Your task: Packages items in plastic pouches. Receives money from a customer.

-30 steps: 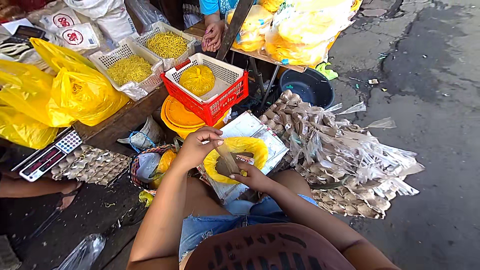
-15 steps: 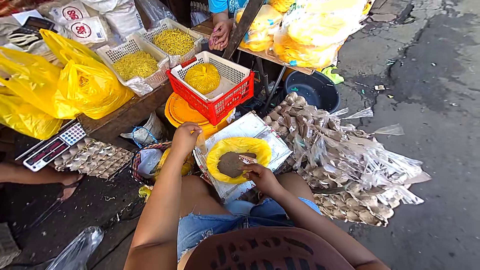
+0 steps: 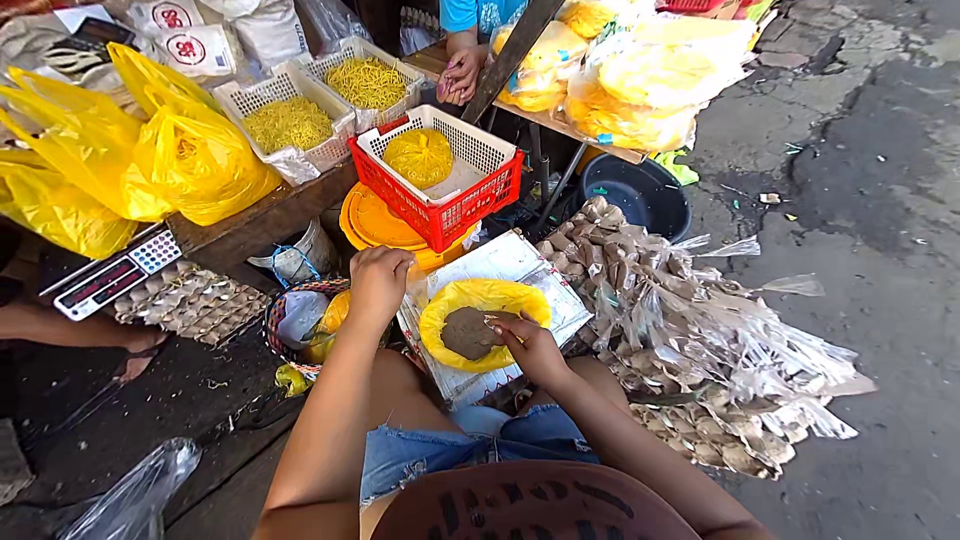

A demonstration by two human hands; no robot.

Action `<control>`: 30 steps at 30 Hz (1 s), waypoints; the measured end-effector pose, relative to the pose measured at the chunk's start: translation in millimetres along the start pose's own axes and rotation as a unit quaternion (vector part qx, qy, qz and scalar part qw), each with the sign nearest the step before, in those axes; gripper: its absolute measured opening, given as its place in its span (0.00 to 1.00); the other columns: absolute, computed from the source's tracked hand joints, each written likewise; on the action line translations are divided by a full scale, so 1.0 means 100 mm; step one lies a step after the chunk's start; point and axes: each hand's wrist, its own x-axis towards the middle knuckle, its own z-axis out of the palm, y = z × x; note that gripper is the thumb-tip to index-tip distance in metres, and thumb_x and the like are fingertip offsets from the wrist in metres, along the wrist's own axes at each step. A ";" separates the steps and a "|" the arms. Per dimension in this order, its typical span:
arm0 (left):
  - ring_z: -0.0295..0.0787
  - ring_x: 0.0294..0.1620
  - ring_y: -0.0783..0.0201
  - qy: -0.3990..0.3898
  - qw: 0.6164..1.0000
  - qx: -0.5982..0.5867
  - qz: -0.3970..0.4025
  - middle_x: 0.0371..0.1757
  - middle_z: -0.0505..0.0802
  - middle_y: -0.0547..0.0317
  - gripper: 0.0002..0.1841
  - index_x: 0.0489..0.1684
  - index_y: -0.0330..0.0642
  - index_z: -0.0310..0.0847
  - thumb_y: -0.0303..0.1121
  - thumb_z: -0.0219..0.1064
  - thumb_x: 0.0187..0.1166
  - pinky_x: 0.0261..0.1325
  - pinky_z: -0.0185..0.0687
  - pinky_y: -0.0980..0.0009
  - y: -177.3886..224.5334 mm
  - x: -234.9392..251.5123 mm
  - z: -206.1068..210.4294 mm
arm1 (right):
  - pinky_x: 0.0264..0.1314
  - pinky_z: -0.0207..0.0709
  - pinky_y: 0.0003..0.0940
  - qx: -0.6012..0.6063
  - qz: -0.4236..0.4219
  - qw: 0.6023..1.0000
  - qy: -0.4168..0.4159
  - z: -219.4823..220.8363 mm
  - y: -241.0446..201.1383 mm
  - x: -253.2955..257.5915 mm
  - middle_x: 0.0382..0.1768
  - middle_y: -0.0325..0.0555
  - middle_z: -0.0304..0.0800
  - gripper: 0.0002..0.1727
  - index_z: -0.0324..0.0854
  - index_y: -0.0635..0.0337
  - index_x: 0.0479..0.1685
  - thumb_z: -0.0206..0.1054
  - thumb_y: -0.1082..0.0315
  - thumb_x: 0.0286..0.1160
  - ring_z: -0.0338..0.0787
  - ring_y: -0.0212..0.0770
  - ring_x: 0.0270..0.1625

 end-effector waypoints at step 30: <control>0.83 0.35 0.85 0.042 0.964 -0.249 0.079 0.31 0.90 0.62 0.13 0.33 0.31 0.87 0.36 0.70 0.77 0.46 0.79 0.87 0.44 -0.37 0.47 | 0.62 0.81 0.58 0.105 0.036 0.976 -0.187 -0.15 -0.53 0.13 0.47 0.65 0.92 0.21 0.86 0.72 0.56 0.74 0.59 0.77 0.92 0.57 0.51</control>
